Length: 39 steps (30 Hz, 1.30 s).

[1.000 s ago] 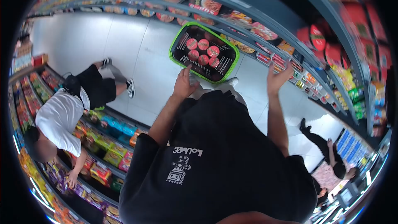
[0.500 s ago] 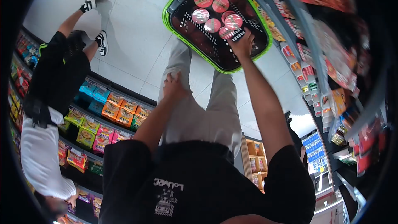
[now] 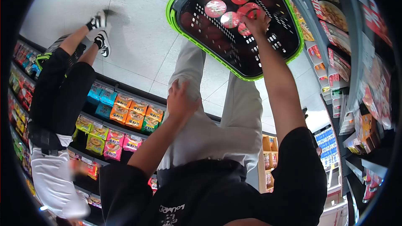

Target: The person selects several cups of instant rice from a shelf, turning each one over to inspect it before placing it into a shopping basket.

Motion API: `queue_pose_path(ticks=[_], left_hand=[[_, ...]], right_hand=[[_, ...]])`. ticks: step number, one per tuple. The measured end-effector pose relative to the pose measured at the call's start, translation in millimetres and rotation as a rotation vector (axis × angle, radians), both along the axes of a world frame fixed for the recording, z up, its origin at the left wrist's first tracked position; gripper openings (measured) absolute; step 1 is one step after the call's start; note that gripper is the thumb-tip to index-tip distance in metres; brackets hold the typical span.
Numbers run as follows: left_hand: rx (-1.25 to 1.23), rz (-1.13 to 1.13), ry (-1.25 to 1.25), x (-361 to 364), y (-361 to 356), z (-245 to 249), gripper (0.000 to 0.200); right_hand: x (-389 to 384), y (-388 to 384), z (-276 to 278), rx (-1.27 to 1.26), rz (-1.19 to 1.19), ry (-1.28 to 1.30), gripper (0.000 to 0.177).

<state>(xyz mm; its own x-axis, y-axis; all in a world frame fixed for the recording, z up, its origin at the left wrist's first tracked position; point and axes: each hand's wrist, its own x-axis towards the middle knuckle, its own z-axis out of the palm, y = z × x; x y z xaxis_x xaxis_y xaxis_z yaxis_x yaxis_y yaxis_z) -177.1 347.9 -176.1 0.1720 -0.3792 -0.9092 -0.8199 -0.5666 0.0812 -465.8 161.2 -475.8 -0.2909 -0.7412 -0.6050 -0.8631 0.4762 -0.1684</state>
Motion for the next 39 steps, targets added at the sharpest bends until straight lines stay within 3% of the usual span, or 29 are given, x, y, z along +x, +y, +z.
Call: queue_pose_path(ticks=[1,3,6,8,9,11,12,14,17,19,20,21,22,23,25,26,28,30,35,39], left_hand=[[0.004,-0.006,-0.004,-3,1,0,0.083],[-0.008,-0.016,-0.009,-6,2,-1,0.083],[-0.04,-0.016,-0.001,-7,13,-11,0.089],[-0.487,0.09,0.185,-8,27,-12,0.107],[-0.509,0.081,0.196,-15,14,12,0.107],[-0.525,0.465,0.584,-32,-36,85,0.126],[-0.539,0.446,0.602,-40,-61,130,0.126],[-0.837,0.1,0.788,-57,-104,227,0.137],[-1.082,-0.149,0.971,-83,-138,329,0.13],[-1.099,-0.205,1.013,-105,-139,379,0.131],[-1.107,-0.214,1.061,-115,-135,399,0.132],[-1.112,-0.222,1.109,-124,-131,417,0.133],[-1.217,-0.179,1.12,-135,-127,433,0.13],[-1.106,-0.026,1.192,-143,-122,445,0.133],[-1.036,0.168,1.287,-163,-118,483,0.131],[-0.827,0.38,1.408,-176,-113,511,0.128],[-0.823,0.273,1.349,-186,-112,519,0.125],[-0.889,0.06,1.265,-197,-108,519,0.129],[-0.971,-0.28,1.174,-210,-103,524,0.129],[-0.971,-0.216,1.304,-222,-107,537,0.115]], right_hand=[[2,-1,23,-0.158,-0.049,-0.153,0.107],[-8,10,56,-0.088,-0.319,-0.464,0.098],[0,5,208,0.198,-0.834,-1.028,0.062],[-9,11,287,0.245,-1.003,-1.289,0.041],[-12,11,333,0.238,-1.045,-1.263,0.043],[-15,9,427,0.178,-0.966,-1.291,0.044],[-21,8,468,0.209,-0.922,-1.255,0.045],[-38,5,539,0.243,-0.808,-1.291,0.046],[-58,-2,639,0.258,-0.612,-1.37,0.049],[-73,-3,695,0.267,-0.184,-1.23,0.062],[-77,1,717,0.191,-0.18,-1.279,0.069],[-78,11,734,0.08,-0.326,-1.33,0.077],[-90,15,753,0.142,-0.335,-1.496,0.081],[-103,18,769,0.205,-0.335,-1.662,0.084],[-104,51,781,0.007,-0.416,-1.574,0.085],[-100,62,791,-0.044,-0.485,-1.668,0.083],[-100,82,804,-0.124,-0.552,-1.775,0.081],[-107,98,807,-0.099,-0.798,-1.955,0.078],[-116,129,806,-0.088,-0.884,-2.23,0.076],[-112,135,800,-0.188,-0.875,-2.479,0.072]])
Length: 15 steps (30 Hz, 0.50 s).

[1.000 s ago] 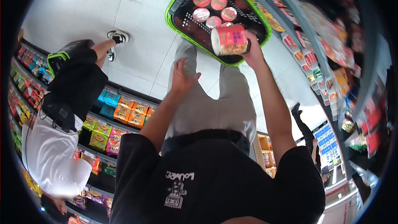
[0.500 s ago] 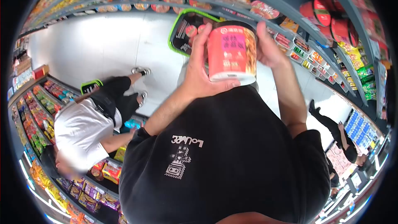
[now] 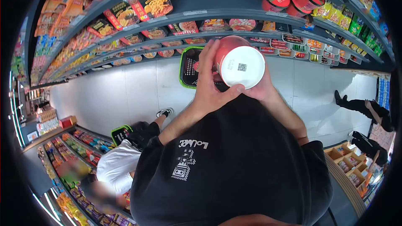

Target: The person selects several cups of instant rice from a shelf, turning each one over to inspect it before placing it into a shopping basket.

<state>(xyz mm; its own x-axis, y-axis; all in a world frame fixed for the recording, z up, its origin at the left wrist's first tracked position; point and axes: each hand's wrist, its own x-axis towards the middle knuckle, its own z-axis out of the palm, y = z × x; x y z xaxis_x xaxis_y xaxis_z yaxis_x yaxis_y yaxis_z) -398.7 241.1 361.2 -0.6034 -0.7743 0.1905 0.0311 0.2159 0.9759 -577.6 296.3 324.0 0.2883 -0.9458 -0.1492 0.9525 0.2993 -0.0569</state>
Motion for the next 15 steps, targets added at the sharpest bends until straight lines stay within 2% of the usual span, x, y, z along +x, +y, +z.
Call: queue_pose_path(ticks=[1,3,4,5,6,9,12,14,15], left_hand=[[-0.007,-0.014,-0.004,-2,-2,3,0.115],[0.116,0.034,0.19,-7,-5,10,0.1],[0.046,0.043,0.295,-10,-9,5,0.087],[-0.043,0.038,0.279,-8,-17,-2,0.086],[-0.129,0.035,0.262,-7,-23,-1,0.085],[-0.089,-0.033,0.271,-7,-23,8,0.082],[-0.144,-0.061,0.263,-6,-24,6,0.084],[-0.165,-0.044,0.274,-7,-23,-1,0.085],[-0.18,-0.03,0.282,-7,-20,-3,0.088]], right_hand=[[1,2,0,-0.019,-0.027,-0.06,0.073],[4,4,5,-0.087,-0.045,-0.037,0.076],[5,4,7,-0.149,-0.048,-0.011,0.08],[4,6,3,-0.223,-0.002,-0.103,0.088],[5,7,0,-0.223,-0.008,-0.108,0.088],[5,9,-2,-0.253,-0.054,-0.017,0.09],[0,7,4,-0.243,-0.086,-0.079,0.087],[-13,0,4,-0.216,-0.176,0.142,0.08],[-19,-4,8,-0.245,-0.222,0.173,0.072]])
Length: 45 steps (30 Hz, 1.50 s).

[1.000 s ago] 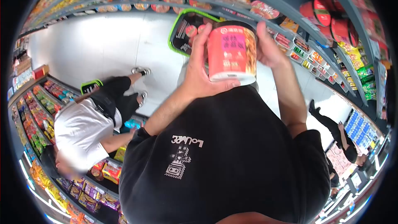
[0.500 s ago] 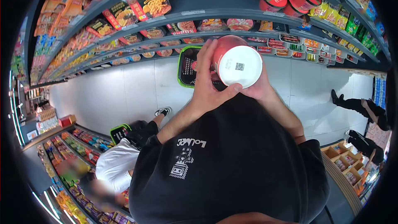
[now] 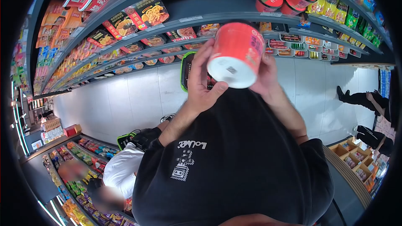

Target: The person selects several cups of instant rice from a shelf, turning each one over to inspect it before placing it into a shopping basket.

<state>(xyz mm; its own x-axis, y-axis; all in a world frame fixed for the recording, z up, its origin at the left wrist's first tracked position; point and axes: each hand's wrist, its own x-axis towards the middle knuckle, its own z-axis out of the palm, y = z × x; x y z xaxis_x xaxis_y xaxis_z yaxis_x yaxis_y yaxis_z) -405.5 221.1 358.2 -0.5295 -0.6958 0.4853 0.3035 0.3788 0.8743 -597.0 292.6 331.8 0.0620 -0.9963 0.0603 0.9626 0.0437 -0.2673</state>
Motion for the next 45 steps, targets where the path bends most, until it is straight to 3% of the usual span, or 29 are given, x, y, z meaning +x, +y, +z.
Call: queue_pose_path(ticks=[1,3,4,6,9,11,13,17,20,23,30,34,45], left_hand=[[0.109,-0.038,0.022,2,6,5,0.101],[0.223,-0.088,0.112,0,12,0,0.106],[0.223,-0.087,0.114,-2,14,-1,0.106],[0.256,-0.009,0.082,-7,17,-2,0.107],[0.377,0.063,0.073,-12,18,0,0.103],[0.313,0.071,0.05,-11,14,-6,0.102],[0.084,0.165,-0.016,-13,11,-19,0.101],[0.063,0.142,-0.13,-13,-1,-29,0.102],[0.033,0.183,-0.284,-5,-2,-21,0.106],[0.051,0.177,-0.304,0,-3,-29,0.108],[0.135,0.136,-0.313,9,0,-32,0.094],[0.153,0.125,-0.306,14,-2,-38,0.088],[0.163,0.199,-0.289,29,-1,-48,0.08]], right_hand=[[-9,-1,12,0.065,0.003,0.085,0.071],[-13,-7,40,0.07,-0.186,0.446,0.076],[-13,-9,42,0.07,-0.185,0.448,0.076],[-15,-16,45,0.011,-0.376,0.836,0.085],[0,-14,55,-0.007,-0.37,1.016,0.094],[16,-14,47,-0.02,-0.46,1.048,0.116],[20,-18,37,-0.012,-0.563,1.198,0.123],[6,-32,23,0.032,-0.57,1.317,0.126],[-27,-73,-3,0.061,-1.03,1.407,0.119],[-88,-113,-28,0.111,-1.261,1.524,0.117],[-173,-159,-57,0.138,-1.527,1.731,0.119],[-177,-153,-50,0.393,-1.284,1.804,0.126],[-179,-153,-67,0.387,-1.343,1.883,0.131]])
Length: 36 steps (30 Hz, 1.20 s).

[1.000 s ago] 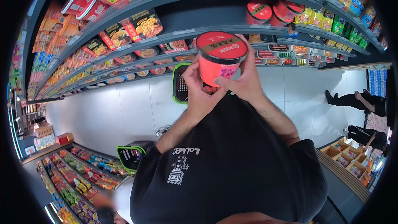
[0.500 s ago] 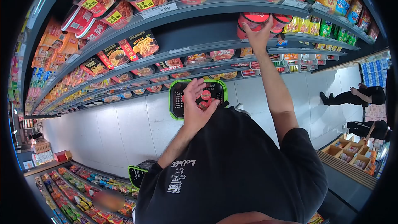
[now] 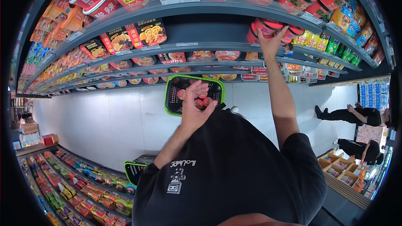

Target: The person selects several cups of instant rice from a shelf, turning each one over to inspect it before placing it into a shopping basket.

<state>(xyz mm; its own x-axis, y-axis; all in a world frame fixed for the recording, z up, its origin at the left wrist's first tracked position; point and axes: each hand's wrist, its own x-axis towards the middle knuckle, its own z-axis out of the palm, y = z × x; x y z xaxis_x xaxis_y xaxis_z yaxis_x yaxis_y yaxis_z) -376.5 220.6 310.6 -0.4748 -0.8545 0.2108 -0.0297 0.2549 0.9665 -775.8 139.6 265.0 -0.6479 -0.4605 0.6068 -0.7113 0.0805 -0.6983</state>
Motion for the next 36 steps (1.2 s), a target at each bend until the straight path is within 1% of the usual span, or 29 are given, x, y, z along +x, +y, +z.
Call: queue_pose_path(ticks=[2,3,4,5,6,7,8,9,12,13,14,15,16,17,19,20,22,23,24,25,26,28,29,30,32,33,34,35,36], left_hand=[[0.008,0.008,0.01,5,-3,-7,0.081],[0.011,0.014,0.018,7,-4,-12,0.081],[0.012,0.036,0.012,11,-6,-18,0.079],[0.051,0.051,-0.001,15,-9,-31,0.077],[0.092,0.072,-0.015,21,-13,-50,0.074],[0.103,0.105,-0.076,29,-18,-75,0.073],[0.185,0.136,-0.098,39,-20,-103,0.073],[0.202,0.169,-0.242,54,-20,-139,0.073],[0.348,0.213,-0.587,105,9,-265,0.075],[0.427,0.222,-0.607,121,29,-309,0.075],[0.562,0.116,-0.706,141,51,-353,0.088],[0.739,0.009,-0.874,151,66,-366,0.101],[0.911,-0.118,-1.035,160,78,-380,0.114],[0.952,-0.12,-1.033,171,89,-393,0.114],[1.133,-0.401,-1.009,184,110,-423,0.131],[1.177,-0.405,-0.995,187,118,-438,0.131],[1.141,-0.304,-1.105,181,118,-440,0.135],[1.198,-0.318,-1.091,177,113,-437,0.135],[1.256,-0.246,-1.142,176,97,-432,0.133],[1.308,-0.177,-1.197,176,89,-436,0.131],[1.35,-0.197,-1.19,178,93,-448,0.131],[1.273,0.005,-1.177,183,98,-478,0.122],[1.254,0.102,-1.133,184,102,-484,0.109],[1.283,0.094,-1.128,186,99,-487,0.109],[1.198,0.111,-1.164,200,87,-485,0.098],[1.231,0.101,-1.16,203,87,-485,0.098],[1.188,0.142,-1.139,206,85,-487,0.097],[1.131,0.188,-1.123,210,81,-493,0.095],[1.14,0.194,-1.135,212,78,-496,0.095]], right_hand=[[11,7,-4,-0.12,0.053,-0.016,0.125],[21,16,-7,-0.103,0.064,-0.012,0.125],[35,30,-12,-0.063,0.032,-0.017,0.121],[50,44,-18,-0.021,0.006,-0.021,0.116],[65,57,-36,-0.004,0.036,-0.024,0.111],[83,74,-61,0.021,0.07,-0.033,0.106],[104,91,-79,0.079,0.145,-0.07,0.102],[128,107,-96,0.143,0.221,-0.109,0.099],[186,148,-152,0.432,0.417,-0.21,0.091],[204,157,-165,0.547,0.482,-0.246,0.089],[219,160,-179,0.659,0.542,-0.283,0.087],[231,158,-195,0.7,0.569,-0.295,0.087],[243,154,-212,0.814,0.662,-0.284,0.086],[256,148,-231,0.926,0.754,-0.269,0.086],[281,121,-282,0.991,0.824,-0.25,0.084],[294,105,-312,1.021,0.873,-0.223,0.082],[316,69,-393,0.997,0.951,-0.242,0.078],[327,49,-424,1.083,0.955,-0.128,0.077],[341,25,-452,1.159,0.957,-0.011,0.075],[352,7,-488,1.187,0.957,0.04,0.075],[360,-9,-525,1.21,0.958,0.092,0.075],[371,-40,-603,1.37,0.97,0.205,0.08],[383,-51,-628,1.401,0.961,0.243,0.085],[396,-65,-651,1.424,0.95,0.285,0.09],[426,-82,-691,1.49,0.96,0.421,0.1],[438,-85,-713,1.531,0.921,0.434,0.104],[443,-90,-735,1.554,0.952,0.338,0.104],[452,-88,-756,1.613,0.874,0.372,0.112],[465,-87,-769,1.669,0.793,0.405,0.119]])
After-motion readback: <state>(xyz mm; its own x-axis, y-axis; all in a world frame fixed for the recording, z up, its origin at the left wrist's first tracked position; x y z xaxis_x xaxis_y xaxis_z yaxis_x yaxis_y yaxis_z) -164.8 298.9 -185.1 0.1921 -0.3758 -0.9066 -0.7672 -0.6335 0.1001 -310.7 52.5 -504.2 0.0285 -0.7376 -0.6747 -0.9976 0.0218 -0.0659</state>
